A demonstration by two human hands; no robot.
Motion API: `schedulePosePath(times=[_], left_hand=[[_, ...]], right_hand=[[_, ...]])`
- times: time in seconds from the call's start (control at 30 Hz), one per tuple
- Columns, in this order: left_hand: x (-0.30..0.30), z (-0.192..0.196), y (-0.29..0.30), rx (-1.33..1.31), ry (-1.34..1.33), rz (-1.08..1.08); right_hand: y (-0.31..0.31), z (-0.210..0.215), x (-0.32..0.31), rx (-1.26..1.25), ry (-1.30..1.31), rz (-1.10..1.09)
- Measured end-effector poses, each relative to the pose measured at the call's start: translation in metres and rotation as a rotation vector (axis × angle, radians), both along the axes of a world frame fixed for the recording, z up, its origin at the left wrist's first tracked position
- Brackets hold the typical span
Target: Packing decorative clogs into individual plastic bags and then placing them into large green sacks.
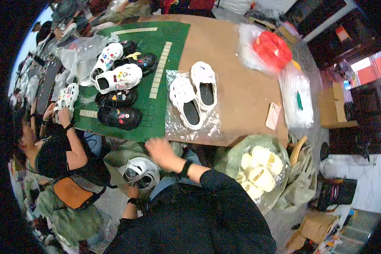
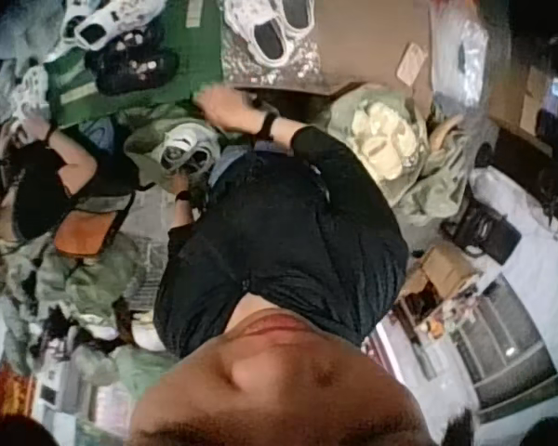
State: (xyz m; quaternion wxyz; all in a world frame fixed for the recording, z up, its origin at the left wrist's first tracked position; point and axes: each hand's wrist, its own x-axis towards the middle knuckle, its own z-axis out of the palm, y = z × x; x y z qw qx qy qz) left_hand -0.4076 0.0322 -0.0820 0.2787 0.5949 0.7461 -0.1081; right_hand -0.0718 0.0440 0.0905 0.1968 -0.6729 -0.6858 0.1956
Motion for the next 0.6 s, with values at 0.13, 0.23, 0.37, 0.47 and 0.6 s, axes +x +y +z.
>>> schedulePosePath(times=[0.13,0.23,0.37,0.47,0.6], left_hand=[[0.03,0.006,0.001,0.054,-0.025,-0.101],[-0.005,-0.015,0.0,0.008,-0.035,-0.221],[-0.028,-0.019,-0.005,0.143,-0.038,-0.266],[0.016,0.012,-0.015,0.029,-0.076,-0.163],[0.034,0.011,-0.018,0.085,-0.463,-0.05]], right_hand=[[-0.041,-0.085,-0.05,-0.766,0.164,-0.128],[-0.039,-0.118,-0.074,-0.866,0.277,-0.249],[-0.037,-0.149,-0.106,-0.814,0.397,-0.117],[-0.06,-0.196,-0.104,-0.61,0.301,-0.341],[-0.094,-0.217,-0.05,-0.478,0.419,-0.469]])
